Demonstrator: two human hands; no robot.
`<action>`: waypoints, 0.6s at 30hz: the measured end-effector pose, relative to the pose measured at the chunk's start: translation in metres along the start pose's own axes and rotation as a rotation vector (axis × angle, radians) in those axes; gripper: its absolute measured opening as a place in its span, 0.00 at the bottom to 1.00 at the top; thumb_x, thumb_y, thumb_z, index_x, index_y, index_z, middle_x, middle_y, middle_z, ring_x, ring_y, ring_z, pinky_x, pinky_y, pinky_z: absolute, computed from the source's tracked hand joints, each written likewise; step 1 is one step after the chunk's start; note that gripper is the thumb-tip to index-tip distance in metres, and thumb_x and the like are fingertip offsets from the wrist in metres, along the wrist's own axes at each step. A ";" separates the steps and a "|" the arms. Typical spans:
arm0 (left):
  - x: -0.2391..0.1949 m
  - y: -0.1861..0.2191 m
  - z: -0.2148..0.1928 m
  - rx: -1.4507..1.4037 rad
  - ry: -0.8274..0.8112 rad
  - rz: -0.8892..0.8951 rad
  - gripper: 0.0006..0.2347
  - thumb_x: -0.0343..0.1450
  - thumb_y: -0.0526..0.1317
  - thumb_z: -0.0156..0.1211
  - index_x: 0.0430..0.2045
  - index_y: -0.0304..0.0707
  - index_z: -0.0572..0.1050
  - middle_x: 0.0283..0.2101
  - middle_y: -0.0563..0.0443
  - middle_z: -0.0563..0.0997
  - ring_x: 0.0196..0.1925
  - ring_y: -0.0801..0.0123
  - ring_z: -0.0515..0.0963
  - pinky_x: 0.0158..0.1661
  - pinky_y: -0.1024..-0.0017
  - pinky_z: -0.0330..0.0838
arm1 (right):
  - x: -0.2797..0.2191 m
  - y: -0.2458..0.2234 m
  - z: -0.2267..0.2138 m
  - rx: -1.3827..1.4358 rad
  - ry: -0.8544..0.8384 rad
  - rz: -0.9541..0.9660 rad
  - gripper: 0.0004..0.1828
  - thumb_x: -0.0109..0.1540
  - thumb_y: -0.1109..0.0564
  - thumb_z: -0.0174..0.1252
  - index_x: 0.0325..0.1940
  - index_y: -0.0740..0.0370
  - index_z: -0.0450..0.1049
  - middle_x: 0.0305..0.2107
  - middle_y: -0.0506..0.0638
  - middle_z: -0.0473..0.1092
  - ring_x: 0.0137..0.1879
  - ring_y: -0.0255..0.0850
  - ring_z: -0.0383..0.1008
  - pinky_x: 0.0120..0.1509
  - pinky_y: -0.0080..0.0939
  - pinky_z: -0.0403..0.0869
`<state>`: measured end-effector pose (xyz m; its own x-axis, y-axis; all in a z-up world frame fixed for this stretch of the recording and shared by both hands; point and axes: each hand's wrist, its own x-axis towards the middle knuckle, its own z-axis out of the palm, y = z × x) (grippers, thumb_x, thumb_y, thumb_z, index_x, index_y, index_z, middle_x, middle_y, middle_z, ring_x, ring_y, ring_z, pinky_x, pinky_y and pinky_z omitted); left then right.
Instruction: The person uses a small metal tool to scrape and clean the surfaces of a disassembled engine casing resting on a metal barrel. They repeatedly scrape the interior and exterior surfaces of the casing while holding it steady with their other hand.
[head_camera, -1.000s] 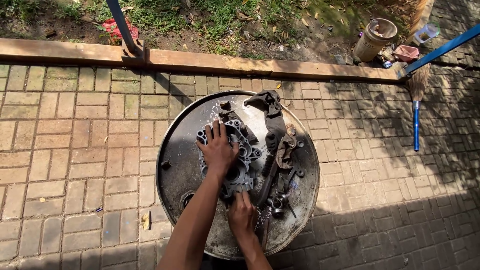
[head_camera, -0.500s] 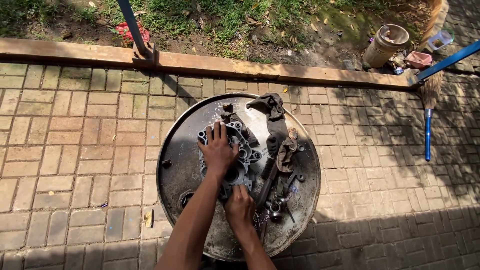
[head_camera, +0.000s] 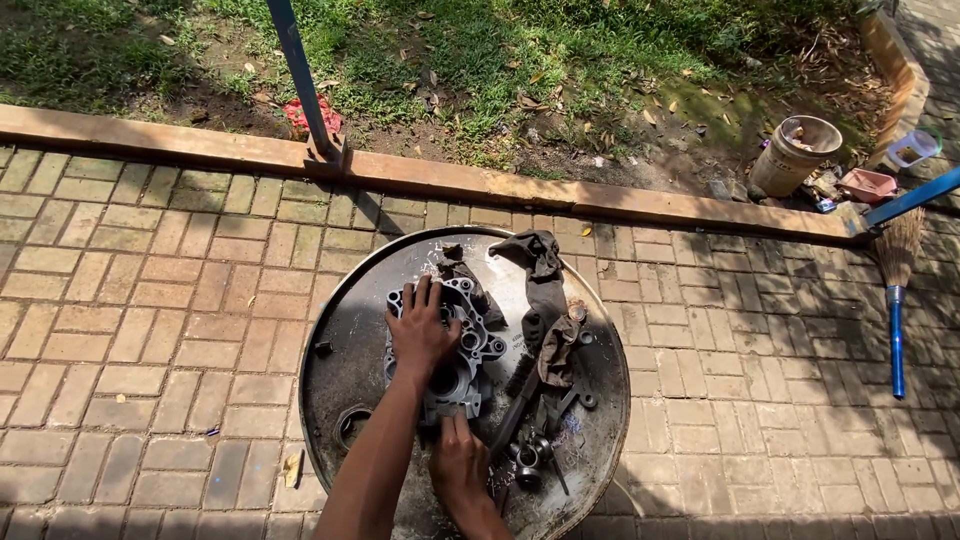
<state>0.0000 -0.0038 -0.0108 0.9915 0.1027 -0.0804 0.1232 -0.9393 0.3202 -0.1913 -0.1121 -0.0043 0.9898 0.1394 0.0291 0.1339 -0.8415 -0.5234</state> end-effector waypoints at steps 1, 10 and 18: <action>0.002 -0.001 -0.001 0.004 0.006 -0.001 0.36 0.71 0.64 0.51 0.75 0.55 0.53 0.82 0.51 0.48 0.81 0.48 0.51 0.66 0.21 0.52 | 0.005 0.001 0.000 0.004 0.004 -0.005 0.10 0.63 0.70 0.47 0.41 0.67 0.74 0.38 0.60 0.73 0.23 0.46 0.77 0.21 0.45 0.80; -0.004 0.002 -0.004 -0.012 0.060 0.001 0.34 0.71 0.60 0.54 0.73 0.52 0.56 0.81 0.50 0.52 0.81 0.48 0.54 0.64 0.20 0.54 | 0.010 0.004 -0.005 -0.071 -0.069 -0.047 0.09 0.60 0.73 0.51 0.37 0.65 0.73 0.35 0.58 0.72 0.25 0.43 0.74 0.21 0.40 0.74; -0.003 0.003 -0.005 0.007 0.062 0.017 0.34 0.72 0.61 0.53 0.73 0.51 0.57 0.81 0.50 0.52 0.80 0.48 0.55 0.63 0.20 0.58 | 0.022 0.005 0.001 -0.166 -0.008 -0.025 0.11 0.60 0.73 0.49 0.37 0.63 0.73 0.34 0.54 0.73 0.21 0.37 0.71 0.20 0.37 0.72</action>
<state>-0.0028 -0.0053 -0.0053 0.9941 0.1068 -0.0165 0.1065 -0.9434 0.3142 -0.1686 -0.1128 -0.0076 0.9858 0.1650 0.0328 0.1652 -0.9122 -0.3749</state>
